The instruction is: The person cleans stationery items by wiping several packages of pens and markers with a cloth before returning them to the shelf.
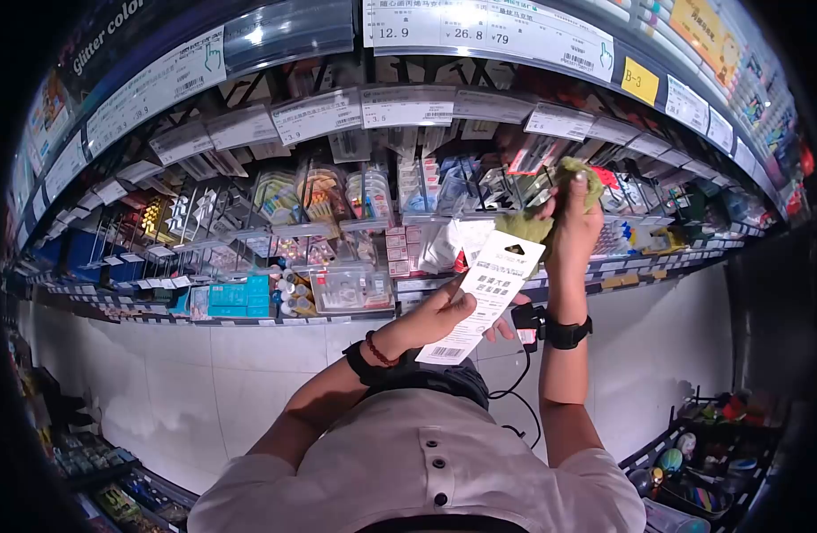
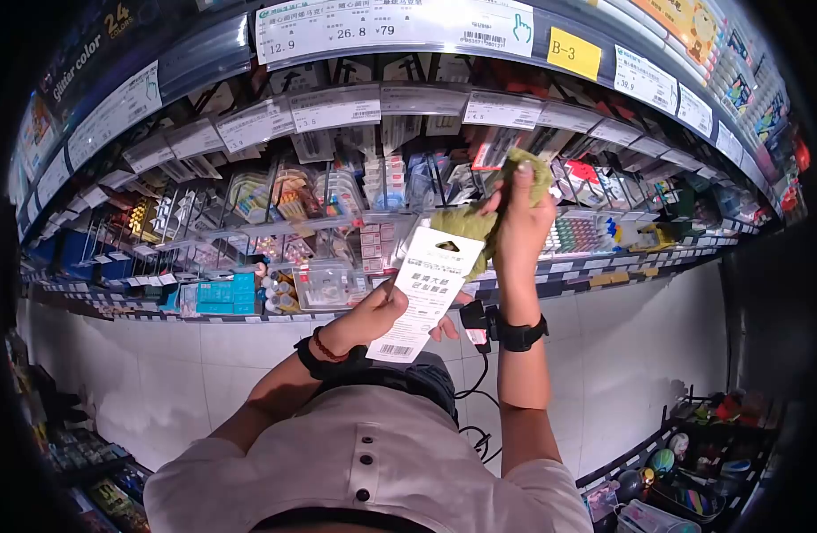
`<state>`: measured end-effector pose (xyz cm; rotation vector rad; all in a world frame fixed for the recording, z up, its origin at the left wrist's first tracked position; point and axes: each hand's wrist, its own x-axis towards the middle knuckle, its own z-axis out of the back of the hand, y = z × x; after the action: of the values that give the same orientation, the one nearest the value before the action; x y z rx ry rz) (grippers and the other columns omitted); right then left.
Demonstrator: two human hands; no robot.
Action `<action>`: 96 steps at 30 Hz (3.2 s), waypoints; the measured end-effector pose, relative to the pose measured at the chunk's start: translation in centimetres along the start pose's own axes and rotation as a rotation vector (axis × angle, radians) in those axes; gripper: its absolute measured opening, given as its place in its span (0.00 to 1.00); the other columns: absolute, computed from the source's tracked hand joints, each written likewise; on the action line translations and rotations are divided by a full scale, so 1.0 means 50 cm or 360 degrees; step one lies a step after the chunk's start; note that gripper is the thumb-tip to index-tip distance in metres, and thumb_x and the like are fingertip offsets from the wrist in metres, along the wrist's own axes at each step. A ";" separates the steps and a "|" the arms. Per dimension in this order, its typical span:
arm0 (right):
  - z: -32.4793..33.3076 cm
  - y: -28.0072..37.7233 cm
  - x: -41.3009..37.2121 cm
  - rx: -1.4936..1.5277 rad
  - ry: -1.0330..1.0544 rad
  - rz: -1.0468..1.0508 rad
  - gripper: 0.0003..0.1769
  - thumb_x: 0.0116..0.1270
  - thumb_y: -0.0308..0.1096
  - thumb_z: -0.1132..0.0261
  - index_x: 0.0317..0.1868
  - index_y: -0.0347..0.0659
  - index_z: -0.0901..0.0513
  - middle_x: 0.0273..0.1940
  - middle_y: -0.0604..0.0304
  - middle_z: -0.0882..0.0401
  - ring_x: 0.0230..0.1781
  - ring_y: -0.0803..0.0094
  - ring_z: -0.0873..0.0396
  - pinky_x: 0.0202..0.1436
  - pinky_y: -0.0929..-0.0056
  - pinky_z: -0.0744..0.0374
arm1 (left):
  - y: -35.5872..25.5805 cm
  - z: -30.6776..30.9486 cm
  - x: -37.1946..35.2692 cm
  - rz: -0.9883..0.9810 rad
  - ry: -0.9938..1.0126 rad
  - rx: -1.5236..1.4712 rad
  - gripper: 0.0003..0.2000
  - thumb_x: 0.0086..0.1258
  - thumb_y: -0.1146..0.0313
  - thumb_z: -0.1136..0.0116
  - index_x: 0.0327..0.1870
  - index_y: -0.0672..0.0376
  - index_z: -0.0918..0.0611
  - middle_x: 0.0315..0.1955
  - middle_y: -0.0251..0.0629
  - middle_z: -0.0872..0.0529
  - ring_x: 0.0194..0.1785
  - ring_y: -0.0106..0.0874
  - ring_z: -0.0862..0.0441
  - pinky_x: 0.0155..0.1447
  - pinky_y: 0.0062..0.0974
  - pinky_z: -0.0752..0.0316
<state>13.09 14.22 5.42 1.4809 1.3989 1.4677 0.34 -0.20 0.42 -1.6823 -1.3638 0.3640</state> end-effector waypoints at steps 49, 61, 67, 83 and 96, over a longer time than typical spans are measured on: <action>-0.050 -0.060 -0.219 -0.0988 0.0202 0.0014 0.12 0.59 0.24 0.47 0.43 0.31 0.29 0.33 0.50 0.22 0.30 0.73 0.24 0.33 0.75 0.27 | -0.033 -0.001 0.007 -0.0157 -0.1061 -0.0407 0.28 0.69 0.45 0.68 0.56 0.63 0.35 0.47 0.41 0.27 0.51 0.32 0.27 0.57 0.35 0.31; -0.126 -0.011 -0.188 -0.0967 0.1056 0.0650 0.22 0.56 0.33 0.44 0.52 0.36 0.29 0.66 0.52 0.49 0.67 0.47 0.54 0.66 0.52 0.49 | -0.013 0.015 -0.025 -0.0365 -0.0593 -0.0361 0.26 0.72 0.51 0.70 0.66 0.56 0.47 0.64 0.40 0.45 0.65 0.31 0.44 0.66 0.27 0.45; -0.098 -0.010 -0.232 -0.0790 0.1492 0.0741 0.19 0.53 0.29 0.44 0.48 0.35 0.25 0.59 0.55 0.35 0.66 0.57 0.46 0.66 0.56 0.46 | -0.116 0.027 -0.035 -0.0397 -0.0853 -0.0373 0.33 0.68 0.42 0.71 0.66 0.59 0.48 0.63 0.50 0.43 0.62 0.40 0.37 0.60 0.33 0.36; 0.157 -0.112 -0.282 -0.1409 0.0472 -0.0059 0.07 0.54 0.29 0.44 0.26 0.31 0.27 0.17 0.44 0.31 0.17 0.48 0.30 0.22 0.64 0.32 | -0.258 0.244 0.008 -0.0587 -0.1380 0.0369 0.14 0.68 0.62 0.57 0.49 0.61 0.29 0.44 0.40 0.21 0.45 0.33 0.22 0.45 0.30 0.26; 0.262 -0.165 -0.289 -0.1575 -0.0004 -0.0269 0.12 0.56 0.32 0.44 0.27 0.27 0.27 0.18 0.41 0.31 0.16 0.51 0.32 0.25 0.63 0.30 | -0.232 0.374 0.006 -0.0699 -0.1745 0.0964 0.12 0.66 0.67 0.55 0.46 0.64 0.26 0.43 0.38 0.24 0.48 0.30 0.28 0.54 0.26 0.36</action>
<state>26.10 5.86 -9.02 0.7052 0.5738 1.6634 -19.94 8.31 -0.55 -0.5881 -2.0306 1.3967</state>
